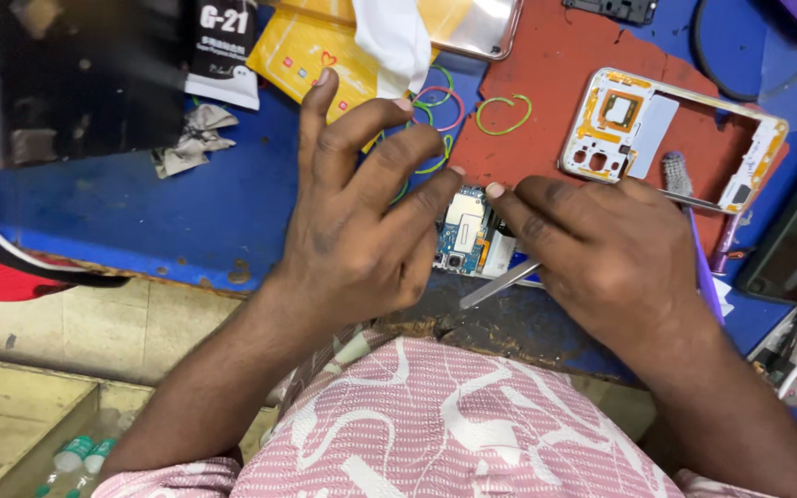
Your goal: The person assembles a disassembled Samsung smartphone by connecting internal components, placing the motherboard into the chassis, and securing the back cover. They then wipe the screen with a tissue.
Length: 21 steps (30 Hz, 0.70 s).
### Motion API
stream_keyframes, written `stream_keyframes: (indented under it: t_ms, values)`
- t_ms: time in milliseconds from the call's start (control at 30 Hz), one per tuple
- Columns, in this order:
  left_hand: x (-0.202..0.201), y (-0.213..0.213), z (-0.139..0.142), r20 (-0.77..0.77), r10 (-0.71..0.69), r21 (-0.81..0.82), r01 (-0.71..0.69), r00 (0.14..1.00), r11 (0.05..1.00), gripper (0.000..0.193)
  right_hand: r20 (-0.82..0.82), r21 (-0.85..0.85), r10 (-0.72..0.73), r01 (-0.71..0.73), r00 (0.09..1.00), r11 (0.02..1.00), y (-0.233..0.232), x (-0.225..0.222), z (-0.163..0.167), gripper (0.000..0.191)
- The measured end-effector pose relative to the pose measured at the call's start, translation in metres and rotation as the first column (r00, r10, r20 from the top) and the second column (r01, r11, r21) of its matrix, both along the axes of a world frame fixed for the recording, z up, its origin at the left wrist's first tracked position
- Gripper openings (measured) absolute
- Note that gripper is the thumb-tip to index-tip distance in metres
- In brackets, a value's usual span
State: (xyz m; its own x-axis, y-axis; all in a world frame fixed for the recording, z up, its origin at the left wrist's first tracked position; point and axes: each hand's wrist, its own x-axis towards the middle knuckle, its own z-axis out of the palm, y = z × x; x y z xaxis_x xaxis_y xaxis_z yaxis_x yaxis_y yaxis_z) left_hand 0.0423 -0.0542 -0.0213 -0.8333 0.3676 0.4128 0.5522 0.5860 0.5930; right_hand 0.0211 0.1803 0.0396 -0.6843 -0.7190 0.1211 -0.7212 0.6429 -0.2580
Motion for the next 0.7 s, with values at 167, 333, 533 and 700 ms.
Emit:
stream_keyframes:
  t_ms: [167, 333, 533, 700]
  values:
    - [-0.001, -0.002, 0.003, -0.028, 0.055, 0.168, -0.050, 0.998, 0.984, 0.021, 0.194, -0.221, -0.248, 0.288, 0.949, 0.932, 0.031, 0.014, -0.007, 0.030]
    - [0.009, -0.007, 0.006, -0.014, -0.043, 0.155, 0.044, 0.999, 0.987, 0.026, 0.399, -0.374, -0.435, 0.577, 0.807, 0.726, 0.083, 0.041, -0.007, 0.009]
    - [0.024, -0.010, 0.008, 0.028, -0.069, 0.037, 0.068, 0.997, 0.997, 0.037, 0.569, -0.333, -0.546, 0.779, 0.615, 0.532, 0.115, 0.078, -0.003, 0.015]
    - [0.028, -0.004, 0.003, 0.078, -0.096, -0.008, 0.097, 0.992, 0.995, 0.047, 0.561, -0.355, -0.604, 0.824, 0.566, 0.442, 0.127, 0.103, -0.019, 0.017]
